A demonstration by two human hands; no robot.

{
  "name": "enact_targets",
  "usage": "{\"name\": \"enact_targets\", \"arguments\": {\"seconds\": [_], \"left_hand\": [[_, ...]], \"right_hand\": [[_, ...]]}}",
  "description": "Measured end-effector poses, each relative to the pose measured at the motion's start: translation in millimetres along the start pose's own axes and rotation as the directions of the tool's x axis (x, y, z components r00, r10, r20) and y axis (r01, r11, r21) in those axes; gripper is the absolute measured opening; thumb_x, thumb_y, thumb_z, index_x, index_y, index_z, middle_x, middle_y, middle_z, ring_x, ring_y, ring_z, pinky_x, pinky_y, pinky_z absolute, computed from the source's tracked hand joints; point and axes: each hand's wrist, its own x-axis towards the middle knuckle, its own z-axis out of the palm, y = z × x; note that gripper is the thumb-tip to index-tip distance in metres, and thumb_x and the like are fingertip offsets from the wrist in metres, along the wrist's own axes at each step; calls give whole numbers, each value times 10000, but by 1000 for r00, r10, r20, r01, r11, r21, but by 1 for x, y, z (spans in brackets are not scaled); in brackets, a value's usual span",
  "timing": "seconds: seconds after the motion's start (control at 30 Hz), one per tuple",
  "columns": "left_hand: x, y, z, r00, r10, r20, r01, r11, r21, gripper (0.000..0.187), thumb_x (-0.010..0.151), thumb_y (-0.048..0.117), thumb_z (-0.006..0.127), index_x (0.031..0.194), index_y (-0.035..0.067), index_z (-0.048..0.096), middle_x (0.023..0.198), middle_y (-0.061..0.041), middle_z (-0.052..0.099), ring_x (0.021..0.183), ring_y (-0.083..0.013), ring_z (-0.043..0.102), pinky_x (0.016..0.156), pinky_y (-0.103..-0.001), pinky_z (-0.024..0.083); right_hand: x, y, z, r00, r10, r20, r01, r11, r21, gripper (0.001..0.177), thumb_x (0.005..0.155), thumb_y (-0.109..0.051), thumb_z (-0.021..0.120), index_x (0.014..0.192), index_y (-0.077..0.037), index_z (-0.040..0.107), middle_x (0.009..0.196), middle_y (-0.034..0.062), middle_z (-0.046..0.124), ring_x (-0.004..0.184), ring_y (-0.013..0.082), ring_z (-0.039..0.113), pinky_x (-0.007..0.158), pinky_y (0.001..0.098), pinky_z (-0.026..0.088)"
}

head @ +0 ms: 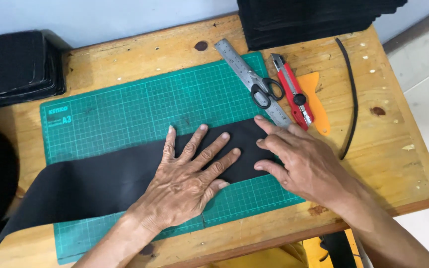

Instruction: The person measures and cuts a piece of black fabric on a green cutting mat. They use a metal ruler to align the fabric and a red utility knife to make straight cuts along the ruler's edge. The person handles the fabric and ruler multiple times to ensure precise measurements before cutting.

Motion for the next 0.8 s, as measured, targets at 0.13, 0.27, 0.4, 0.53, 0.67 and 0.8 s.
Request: {"name": "enact_targets", "arguments": {"seconds": [0.13,0.27,0.4,0.53,0.67,0.8], "left_hand": [[-19,-8,-7,998,-64,16,62,994,90,594,1087,549,292,1621,294,345,1696,3,319,1562,-371,261,1179,-745,110],[-50,-19,-15,987,-163,-1,161,976,149,587,1085,539,301,1615,293,360,1688,6,344,1566,-325,278,1192,-722,141],[-80,-28,-26,968,-250,1,247,956,158,575,1092,522,312,1626,311,335,1702,12,316,1582,-324,247,1203,-716,112],[-108,-36,-29,945,-325,-18,322,923,211,575,1087,536,326,1630,347,322,1716,19,287,1592,-314,235,1195,-725,138],[-129,-44,-34,924,-383,-26,377,894,243,570,1092,536,296,1631,352,318,1717,9,285,1588,-339,231,1178,-743,132],[-141,-49,-36,918,-394,-45,393,887,243,571,1092,528,321,1631,340,327,1718,-5,283,1589,-343,238,1189,-734,134]], "right_hand": [[-3,2,3,1000,-7,-3,7,999,42,329,897,-359,758,1065,-80,713,1491,118,611,927,308,669,794,416,510],[-5,4,7,1000,11,3,-11,1000,28,324,899,-376,740,1070,-102,710,1512,90,606,974,317,680,847,435,499],[-5,5,7,999,7,34,-9,998,63,365,867,-305,763,1125,-66,667,1521,105,607,1151,276,687,918,422,489],[-7,9,11,988,91,123,-97,994,49,407,824,-333,770,1142,-86,714,1570,60,580,1220,311,662,925,469,532],[-8,12,14,970,149,194,-157,987,25,532,764,-331,790,1218,-70,694,1608,98,547,1299,319,614,954,475,527],[-7,9,13,927,282,249,-280,959,-42,521,757,-384,781,1204,-124,715,1623,27,549,1297,306,629,959,482,522]]}}
